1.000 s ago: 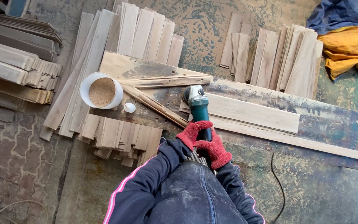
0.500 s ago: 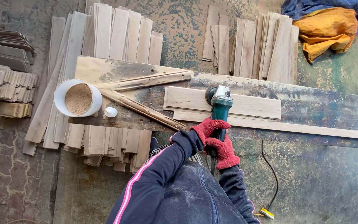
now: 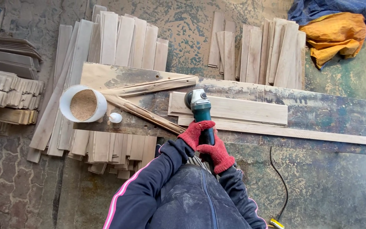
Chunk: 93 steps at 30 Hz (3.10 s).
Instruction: Sanding wooden planks using an angle grinder with a sanding disc.
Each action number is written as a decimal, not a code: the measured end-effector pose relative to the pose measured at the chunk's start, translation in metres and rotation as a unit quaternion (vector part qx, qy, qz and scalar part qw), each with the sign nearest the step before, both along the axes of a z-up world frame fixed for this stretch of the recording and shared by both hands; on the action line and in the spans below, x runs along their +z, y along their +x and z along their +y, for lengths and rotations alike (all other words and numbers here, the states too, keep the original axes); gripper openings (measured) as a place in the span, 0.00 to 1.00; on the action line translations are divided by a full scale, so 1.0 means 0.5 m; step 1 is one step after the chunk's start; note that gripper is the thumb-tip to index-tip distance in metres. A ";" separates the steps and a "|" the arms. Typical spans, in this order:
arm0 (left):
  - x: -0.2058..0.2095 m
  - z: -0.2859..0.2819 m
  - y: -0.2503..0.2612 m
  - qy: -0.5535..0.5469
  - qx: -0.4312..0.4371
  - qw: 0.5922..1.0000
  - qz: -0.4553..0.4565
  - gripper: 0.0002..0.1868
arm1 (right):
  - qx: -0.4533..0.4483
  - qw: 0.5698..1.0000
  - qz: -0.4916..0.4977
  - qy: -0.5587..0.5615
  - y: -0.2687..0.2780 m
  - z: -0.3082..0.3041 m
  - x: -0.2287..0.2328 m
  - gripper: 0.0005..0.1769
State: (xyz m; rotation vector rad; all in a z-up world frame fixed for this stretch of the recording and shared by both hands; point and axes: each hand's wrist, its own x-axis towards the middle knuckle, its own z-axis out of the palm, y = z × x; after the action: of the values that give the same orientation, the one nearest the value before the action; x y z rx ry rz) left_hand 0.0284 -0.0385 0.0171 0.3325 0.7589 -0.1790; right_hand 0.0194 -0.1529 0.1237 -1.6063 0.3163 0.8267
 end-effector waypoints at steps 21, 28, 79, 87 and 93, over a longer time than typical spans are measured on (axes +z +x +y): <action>0.018 -0.067 0.070 0.046 -0.049 0.998 -0.017 0.27 | -0.076 0.997 -0.010 -0.006 0.020 -0.076 -0.072 0.28; -0.016 0.033 -0.002 0.027 0.045 0.999 0.003 0.30 | 0.039 0.999 0.004 -0.007 -0.003 0.006 -0.110 0.29; -0.083 -0.014 -0.015 0.030 0.008 0.996 0.079 0.27 | 0.044 0.998 0.027 -0.033 -0.020 -0.001 -0.043 0.27; -0.050 0.005 -0.007 0.086 -0.020 0.990 0.114 0.30 | 0.057 0.998 0.032 -0.021 -0.006 -0.004 -0.052 0.25; -0.027 -0.113 0.063 0.015 -0.021 0.997 0.070 0.19 | -0.031 0.999 0.029 -0.017 0.016 -0.104 -0.060 0.26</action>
State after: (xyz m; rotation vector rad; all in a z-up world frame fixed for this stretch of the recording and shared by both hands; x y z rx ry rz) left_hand 0.0598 -0.0948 0.0037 0.3673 0.8931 -0.2334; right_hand 0.0273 -0.2050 0.0939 -1.5990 0.4203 0.8253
